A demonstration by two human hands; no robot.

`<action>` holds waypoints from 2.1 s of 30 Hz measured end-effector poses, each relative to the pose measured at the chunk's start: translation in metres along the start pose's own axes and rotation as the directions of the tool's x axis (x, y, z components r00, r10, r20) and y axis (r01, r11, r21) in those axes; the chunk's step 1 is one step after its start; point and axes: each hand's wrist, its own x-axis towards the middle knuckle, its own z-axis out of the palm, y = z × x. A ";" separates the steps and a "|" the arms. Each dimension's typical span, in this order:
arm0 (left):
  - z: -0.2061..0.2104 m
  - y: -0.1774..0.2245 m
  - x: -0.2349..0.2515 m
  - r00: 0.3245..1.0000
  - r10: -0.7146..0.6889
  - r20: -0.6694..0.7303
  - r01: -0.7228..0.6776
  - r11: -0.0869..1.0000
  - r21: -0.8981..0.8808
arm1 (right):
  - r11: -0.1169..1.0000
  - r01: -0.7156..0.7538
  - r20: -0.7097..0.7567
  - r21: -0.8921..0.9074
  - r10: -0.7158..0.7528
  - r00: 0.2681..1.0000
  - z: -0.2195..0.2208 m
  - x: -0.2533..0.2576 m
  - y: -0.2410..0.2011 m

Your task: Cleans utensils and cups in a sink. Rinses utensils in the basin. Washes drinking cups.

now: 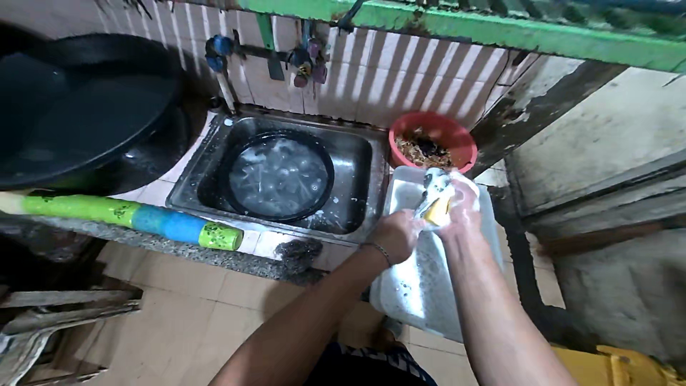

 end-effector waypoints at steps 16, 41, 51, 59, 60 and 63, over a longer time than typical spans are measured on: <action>0.005 -0.021 0.001 0.998 -0.017 -0.062 0.010 0.995 -0.104 | 0.888 -0.104 0.096 -0.448 0.163 0.982 0.024 -0.041 -0.008; -0.099 -0.051 0.086 0.836 -0.261 -0.483 -0.090 0.803 -0.589 | 0.360 0.131 0.227 -0.924 0.239 0.944 -0.050 0.009 0.009; 0.073 -0.015 0.079 0.921 -0.349 0.170 0.140 0.708 0.692 | -0.128 0.168 0.105 -0.978 0.393 0.913 -0.123 0.023 0.030; 0.086 -0.025 0.054 0.845 -0.400 0.355 0.028 0.696 0.718 | 0.181 -0.124 -0.032 -0.976 0.443 0.896 -0.118 -0.055 0.037; 0.085 -0.025 0.053 0.839 -0.384 0.387 0.009 0.720 0.694 | 0.302 -0.225 -0.080 -0.926 0.428 0.901 -0.112 -0.058 0.038; 0.083 -0.032 0.055 0.864 -0.320 0.388 0.012 0.784 0.621 | 0.577 -0.387 -0.082 -0.719 0.482 0.872 -0.088 -0.066 0.039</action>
